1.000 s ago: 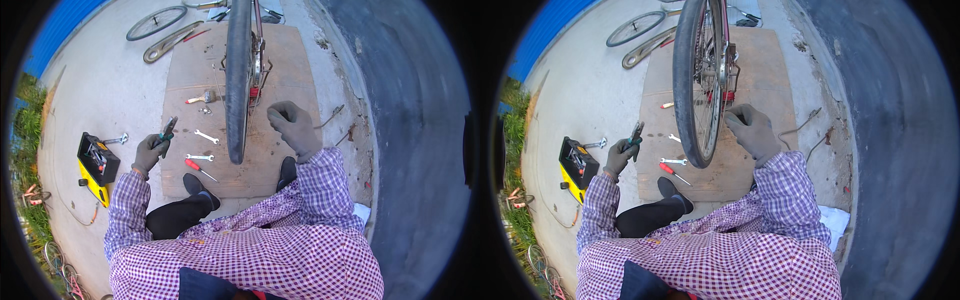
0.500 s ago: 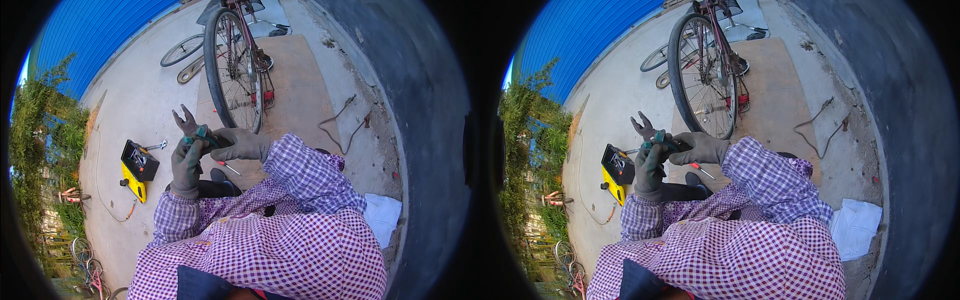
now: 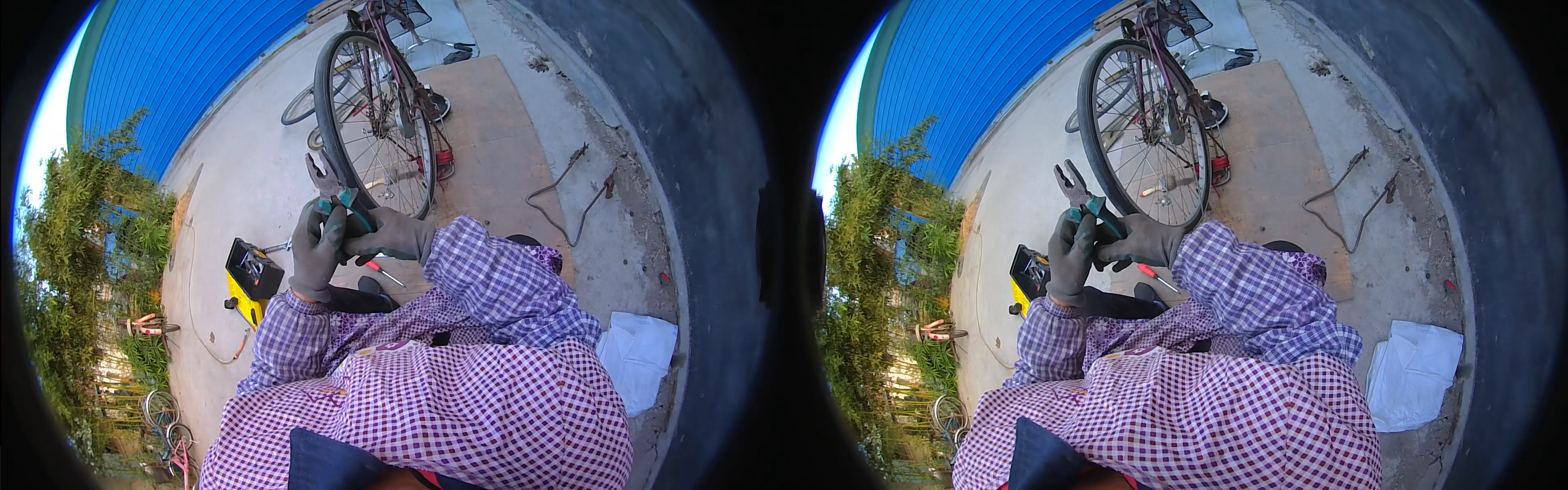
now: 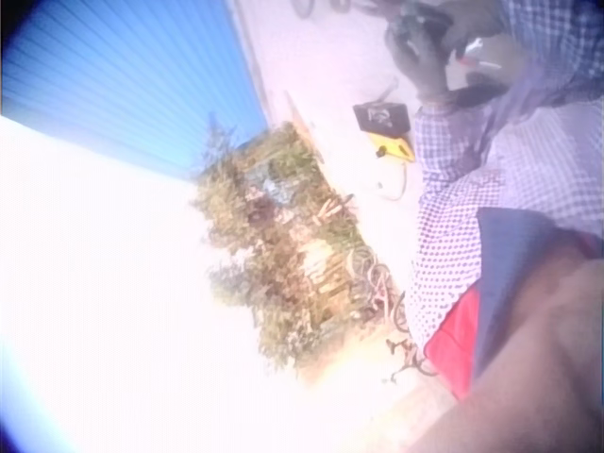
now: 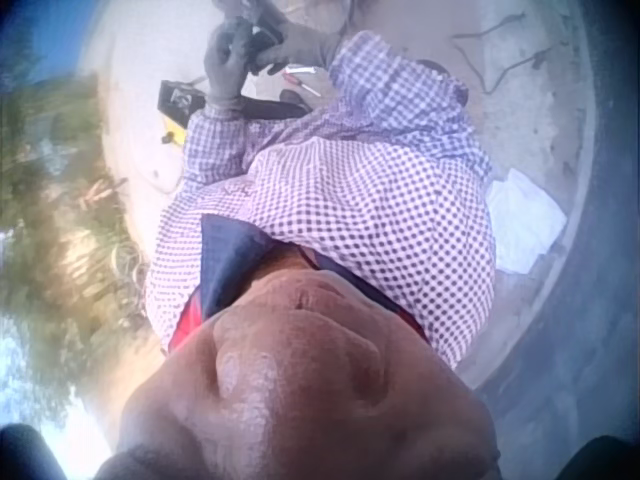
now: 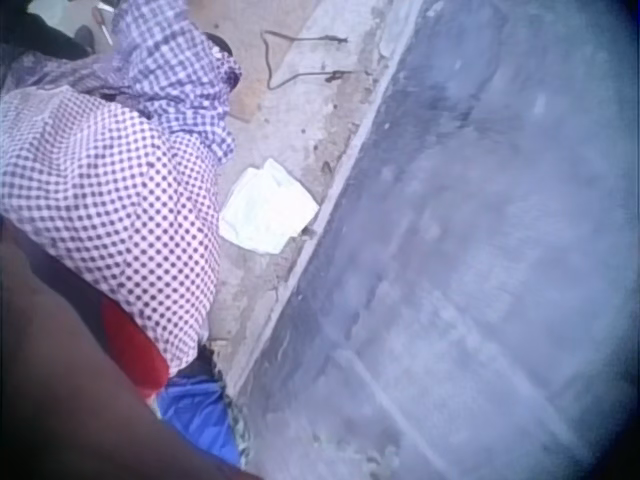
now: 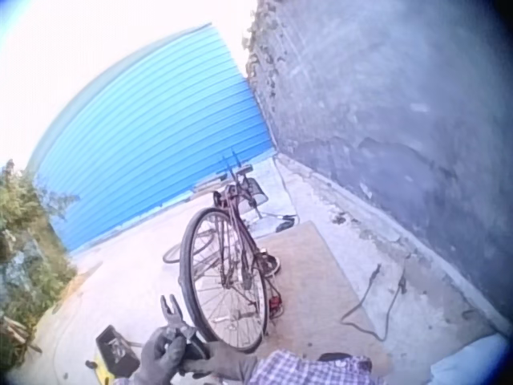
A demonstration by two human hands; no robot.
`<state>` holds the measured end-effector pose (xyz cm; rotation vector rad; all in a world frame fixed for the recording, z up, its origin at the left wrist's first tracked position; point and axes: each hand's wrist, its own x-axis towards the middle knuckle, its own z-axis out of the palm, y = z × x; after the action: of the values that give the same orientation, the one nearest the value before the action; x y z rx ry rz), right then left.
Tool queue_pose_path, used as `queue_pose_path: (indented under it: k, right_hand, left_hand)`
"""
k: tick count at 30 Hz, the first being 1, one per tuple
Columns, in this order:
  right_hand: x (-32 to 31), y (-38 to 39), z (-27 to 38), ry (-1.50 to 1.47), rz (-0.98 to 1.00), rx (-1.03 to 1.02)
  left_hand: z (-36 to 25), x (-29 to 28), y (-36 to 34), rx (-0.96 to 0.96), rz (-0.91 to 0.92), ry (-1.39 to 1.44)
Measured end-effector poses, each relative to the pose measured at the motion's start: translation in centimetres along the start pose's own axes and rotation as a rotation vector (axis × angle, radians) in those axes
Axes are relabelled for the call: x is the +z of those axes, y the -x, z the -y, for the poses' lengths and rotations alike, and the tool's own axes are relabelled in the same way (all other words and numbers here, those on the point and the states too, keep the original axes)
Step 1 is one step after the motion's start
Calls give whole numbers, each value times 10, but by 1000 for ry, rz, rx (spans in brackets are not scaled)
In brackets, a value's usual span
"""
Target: The person removes the rear brake assembly from a bicycle using a wrench, then reattaches it. They manipulate the brake arms and cable, then spin the wheel to test the brake function.
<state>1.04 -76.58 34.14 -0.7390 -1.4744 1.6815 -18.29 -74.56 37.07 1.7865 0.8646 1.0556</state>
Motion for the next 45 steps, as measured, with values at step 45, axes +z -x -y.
queue_pose_path:
  k: [45]
  right_hand:
    - [-177,-16,82,-263,-532,-179]
  left_hand:
    - [-62,27,-258,653,-424,24]
